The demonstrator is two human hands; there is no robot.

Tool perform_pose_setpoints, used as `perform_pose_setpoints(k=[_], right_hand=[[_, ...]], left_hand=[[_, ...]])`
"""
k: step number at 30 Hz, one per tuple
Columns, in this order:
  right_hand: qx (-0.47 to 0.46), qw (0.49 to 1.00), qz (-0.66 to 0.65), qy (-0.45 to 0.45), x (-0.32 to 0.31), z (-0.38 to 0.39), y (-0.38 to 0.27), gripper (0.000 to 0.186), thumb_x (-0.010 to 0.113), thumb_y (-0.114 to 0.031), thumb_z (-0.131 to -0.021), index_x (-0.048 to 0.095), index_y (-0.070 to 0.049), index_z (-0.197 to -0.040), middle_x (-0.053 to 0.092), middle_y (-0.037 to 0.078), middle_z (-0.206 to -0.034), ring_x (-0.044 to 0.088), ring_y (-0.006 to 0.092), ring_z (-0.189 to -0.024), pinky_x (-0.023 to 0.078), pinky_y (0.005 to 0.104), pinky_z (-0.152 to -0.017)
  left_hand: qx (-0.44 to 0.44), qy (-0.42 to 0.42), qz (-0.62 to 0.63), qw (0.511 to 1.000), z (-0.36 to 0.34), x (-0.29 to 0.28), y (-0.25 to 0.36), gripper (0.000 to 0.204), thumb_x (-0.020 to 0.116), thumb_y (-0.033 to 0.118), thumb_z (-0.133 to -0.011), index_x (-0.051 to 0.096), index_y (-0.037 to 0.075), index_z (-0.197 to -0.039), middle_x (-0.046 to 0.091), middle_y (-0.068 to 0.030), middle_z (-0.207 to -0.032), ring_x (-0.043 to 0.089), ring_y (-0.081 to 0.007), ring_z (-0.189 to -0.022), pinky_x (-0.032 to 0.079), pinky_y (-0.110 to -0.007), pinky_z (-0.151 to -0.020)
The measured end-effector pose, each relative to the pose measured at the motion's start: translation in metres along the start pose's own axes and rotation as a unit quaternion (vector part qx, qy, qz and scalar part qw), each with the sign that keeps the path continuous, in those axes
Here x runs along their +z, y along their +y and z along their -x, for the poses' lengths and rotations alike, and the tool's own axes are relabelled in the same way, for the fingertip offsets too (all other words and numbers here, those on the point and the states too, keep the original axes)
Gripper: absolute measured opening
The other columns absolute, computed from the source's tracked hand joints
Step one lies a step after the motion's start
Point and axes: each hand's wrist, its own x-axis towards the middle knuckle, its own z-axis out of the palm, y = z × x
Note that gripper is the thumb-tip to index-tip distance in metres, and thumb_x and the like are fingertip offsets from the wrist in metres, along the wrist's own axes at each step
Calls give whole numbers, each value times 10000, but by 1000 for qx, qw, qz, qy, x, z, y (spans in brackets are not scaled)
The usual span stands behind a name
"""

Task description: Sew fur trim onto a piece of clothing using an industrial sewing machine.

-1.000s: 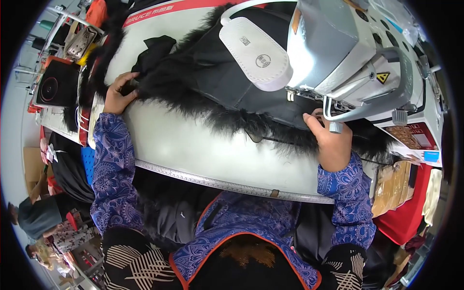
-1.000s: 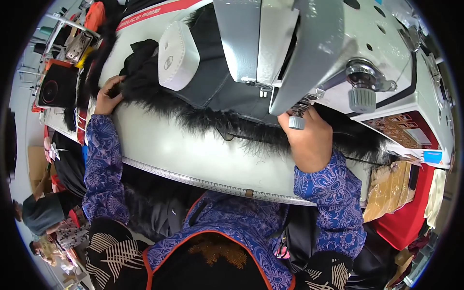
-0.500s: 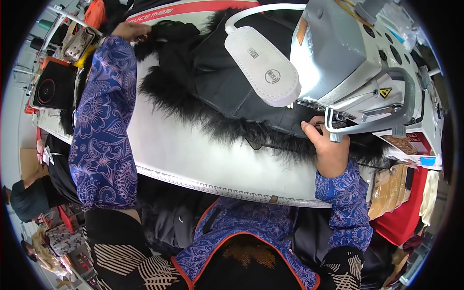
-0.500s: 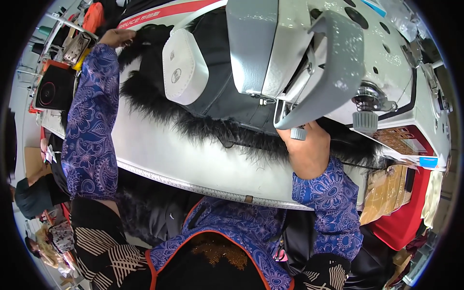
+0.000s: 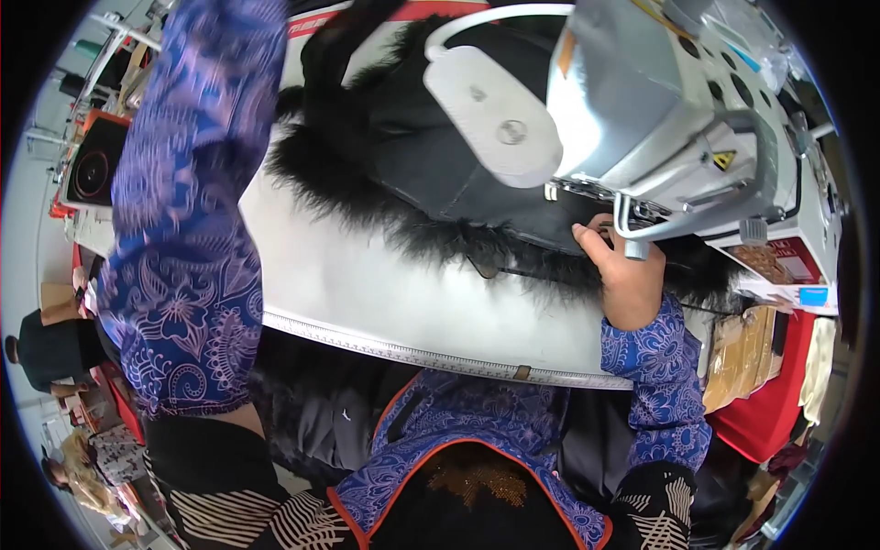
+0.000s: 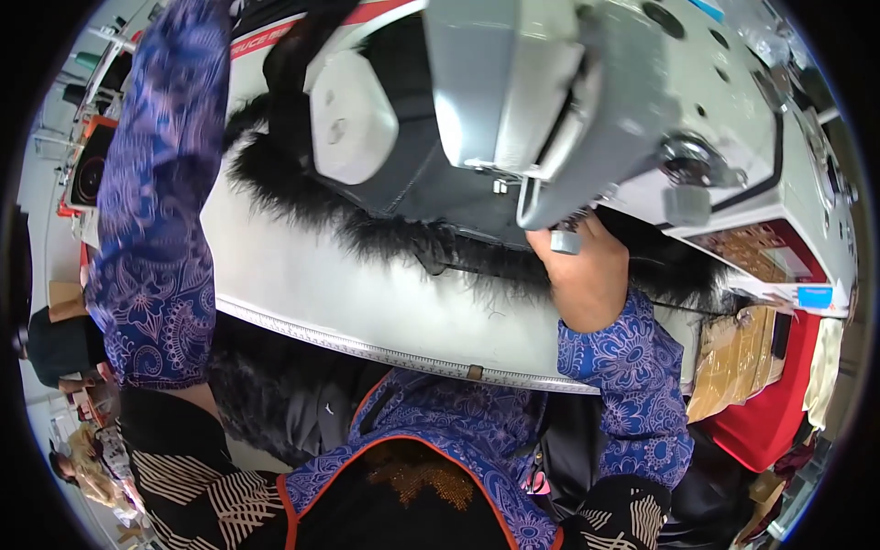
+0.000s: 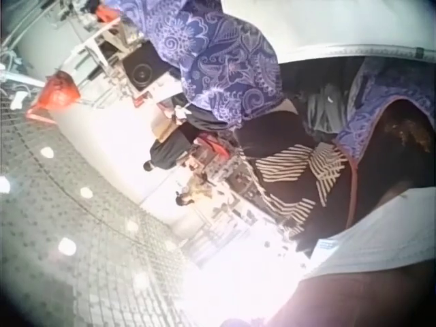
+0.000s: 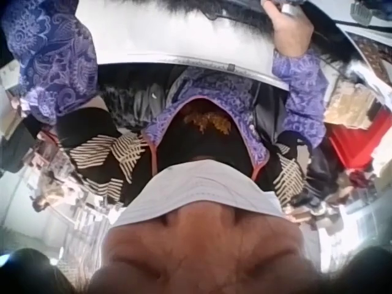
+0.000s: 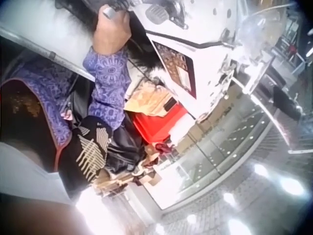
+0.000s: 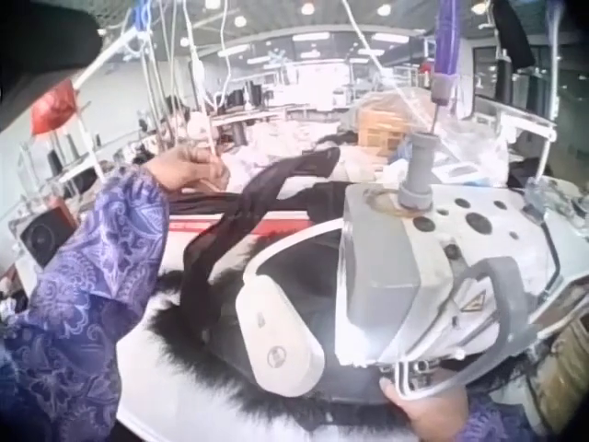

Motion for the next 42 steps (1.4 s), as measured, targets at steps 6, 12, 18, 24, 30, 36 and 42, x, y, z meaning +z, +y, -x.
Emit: perform_pose_setpoints(k=[6, 12, 18, 24, 30, 36, 42], right_hand=[[-58, 995, 80, -1, -5, 1, 9, 199, 692, -33, -774, 700, -67, -970, 649, 116, -881, 648, 289, -796, 523, 363, -698], [-106, 977, 174, -68, -21, -3, -5, 337, 598, -12, -763, 663, -12, -1094, 656, 133, -1043, 632, 301, -968, 530, 384, -808], [-95, 973, 186, -100, -9, -1, -10, 389, 572, -22, -764, 616, 30, -1146, 641, 146, -1085, 630, 295, -972, 535, 374, -811], [-82, 976, 178, -95, 0, -4, -5, 314, 602, -49, -750, 638, -12, -1060, 635, 110, -955, 630, 263, -856, 533, 360, -712], [-84, 972, 204, -85, 0, -1, -4, 296, 614, -56, -735, 651, -64, -1028, 634, 91, -941, 631, 248, -831, 525, 354, -704], [-92, 980, 173, -37, 2, 1, 0, 253, 640, -41, -712, 694, -73, -958, 633, 83, -891, 635, 251, -816, 521, 354, -699], [-112, 980, 163, -26, -3, -2, 1, 245, 677, -20, -715, 721, -77, -949, 633, 86, -859, 639, 254, -814, 523, 354, -713]], left_hand=[[-191, 101, -486, 847, 12, 192, -69, 321, 779, 136, -731, 674, 32, -1016, 680, -116, -968, 656, -239, -879, 514, -337, -808], [-42, 73, -674, 734, -8, 274, -182, 601, 735, 56, -606, 591, 30, -1189, 604, -151, -1195, 561, -341, -1140, 473, -425, -966], [34, 106, -786, 608, -21, 271, -211, 279, 609, 106, -774, 682, 118, -1043, 653, -31, -1089, 656, -196, -936, 537, -325, -770], [-14, 145, -756, 638, -22, 273, -210, 281, 599, 86, -778, 687, 142, -1040, 656, 10, -1045, 647, -195, -942, 528, -333, -789], [66, 153, -740, 651, -22, 267, -209, 250, 639, 63, -648, 689, 84, -892, 674, -74, -908, 670, -255, -767, 538, -346, -660], [96, 78, -725, 677, -16, 256, -210, 285, 638, 76, -713, 702, 123, -987, 676, -45, -1008, 661, -243, -886, 529, -342, -767], [8, 158, -735, 660, -28, 274, -206, 276, 616, 43, -779, 670, 92, -1045, 650, -67, -1003, 626, -262, -945, 493, -353, -838]])
